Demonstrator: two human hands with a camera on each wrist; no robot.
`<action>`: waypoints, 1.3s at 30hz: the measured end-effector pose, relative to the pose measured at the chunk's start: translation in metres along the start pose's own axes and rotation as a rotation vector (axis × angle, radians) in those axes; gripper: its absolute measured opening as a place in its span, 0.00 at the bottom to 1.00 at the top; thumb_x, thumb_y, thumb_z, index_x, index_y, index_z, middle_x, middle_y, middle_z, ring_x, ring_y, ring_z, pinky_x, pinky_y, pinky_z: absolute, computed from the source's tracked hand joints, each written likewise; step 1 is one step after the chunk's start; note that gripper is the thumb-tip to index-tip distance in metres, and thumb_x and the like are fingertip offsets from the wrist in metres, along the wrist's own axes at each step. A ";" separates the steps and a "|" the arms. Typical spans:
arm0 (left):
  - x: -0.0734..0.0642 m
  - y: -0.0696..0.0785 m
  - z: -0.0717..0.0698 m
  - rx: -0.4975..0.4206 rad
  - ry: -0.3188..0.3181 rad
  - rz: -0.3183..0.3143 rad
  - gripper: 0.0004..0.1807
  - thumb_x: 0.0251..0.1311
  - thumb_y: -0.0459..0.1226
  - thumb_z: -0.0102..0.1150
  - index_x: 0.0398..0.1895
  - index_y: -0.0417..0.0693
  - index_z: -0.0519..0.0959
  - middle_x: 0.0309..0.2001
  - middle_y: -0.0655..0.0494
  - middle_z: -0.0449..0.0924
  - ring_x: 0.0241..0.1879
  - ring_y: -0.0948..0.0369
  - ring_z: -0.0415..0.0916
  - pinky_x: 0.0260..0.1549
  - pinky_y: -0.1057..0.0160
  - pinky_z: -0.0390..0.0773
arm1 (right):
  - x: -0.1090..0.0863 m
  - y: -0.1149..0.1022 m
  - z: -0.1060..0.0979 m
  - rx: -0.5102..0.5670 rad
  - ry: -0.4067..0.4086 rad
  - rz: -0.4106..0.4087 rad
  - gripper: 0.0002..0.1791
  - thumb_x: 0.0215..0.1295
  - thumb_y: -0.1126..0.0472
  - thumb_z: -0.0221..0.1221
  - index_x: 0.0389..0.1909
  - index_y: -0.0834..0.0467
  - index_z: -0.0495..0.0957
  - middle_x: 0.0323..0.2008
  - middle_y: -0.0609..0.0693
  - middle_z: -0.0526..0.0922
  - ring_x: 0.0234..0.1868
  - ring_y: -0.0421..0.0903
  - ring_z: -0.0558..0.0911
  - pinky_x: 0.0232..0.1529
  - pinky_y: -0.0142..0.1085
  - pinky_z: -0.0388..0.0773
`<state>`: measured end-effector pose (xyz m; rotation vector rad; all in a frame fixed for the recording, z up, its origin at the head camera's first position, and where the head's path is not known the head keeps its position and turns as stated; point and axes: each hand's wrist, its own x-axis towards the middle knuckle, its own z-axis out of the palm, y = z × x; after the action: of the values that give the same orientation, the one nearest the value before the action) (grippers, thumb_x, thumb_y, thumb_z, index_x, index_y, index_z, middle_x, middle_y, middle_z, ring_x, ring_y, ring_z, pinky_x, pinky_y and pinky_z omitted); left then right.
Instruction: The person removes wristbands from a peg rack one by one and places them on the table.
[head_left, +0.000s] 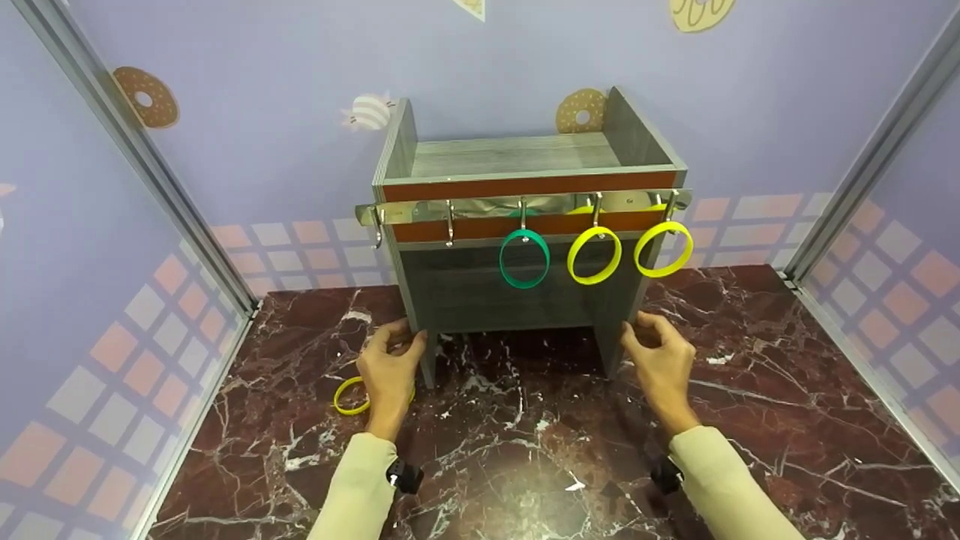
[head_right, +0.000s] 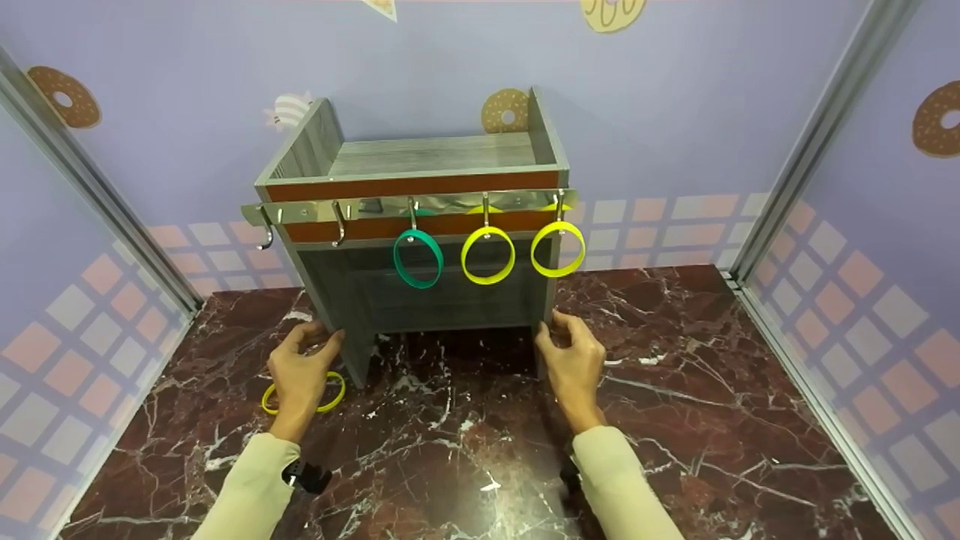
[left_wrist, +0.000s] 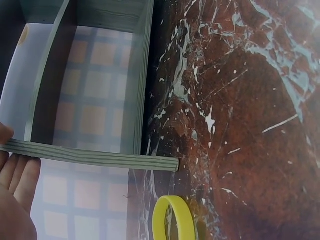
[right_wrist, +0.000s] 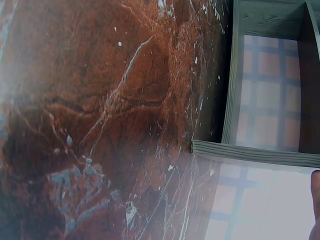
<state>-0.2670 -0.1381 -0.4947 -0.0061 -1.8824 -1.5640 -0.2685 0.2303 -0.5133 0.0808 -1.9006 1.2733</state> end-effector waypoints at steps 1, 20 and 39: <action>0.000 0.000 0.000 -0.005 0.000 0.004 0.12 0.56 0.25 0.76 0.43 0.33 0.87 0.38 0.42 0.88 0.38 0.48 0.89 0.37 0.66 0.88 | 0.000 0.000 0.000 -0.001 0.000 0.001 0.09 0.59 0.76 0.72 0.40 0.68 0.88 0.33 0.58 0.91 0.31 0.28 0.83 0.32 0.23 0.82; 0.001 -0.009 0.001 0.045 0.015 0.083 0.08 0.54 0.24 0.75 0.36 0.34 0.86 0.33 0.43 0.88 0.32 0.50 0.88 0.30 0.73 0.85 | 0.000 -0.006 -0.004 -0.007 -0.031 0.108 0.07 0.62 0.74 0.72 0.41 0.69 0.88 0.33 0.59 0.90 0.29 0.32 0.82 0.30 0.20 0.79; -0.001 -0.004 0.003 0.041 0.032 0.076 0.07 0.52 0.23 0.74 0.34 0.34 0.86 0.32 0.43 0.88 0.31 0.48 0.88 0.30 0.73 0.85 | 0.026 -0.035 -0.029 0.303 -0.121 0.338 0.15 0.74 0.66 0.66 0.56 0.71 0.84 0.43 0.59 0.90 0.36 0.42 0.90 0.42 0.33 0.88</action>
<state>-0.2687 -0.1363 -0.4987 -0.0338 -1.8672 -1.4663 -0.2518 0.2459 -0.4662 -0.0083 -1.8608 1.8174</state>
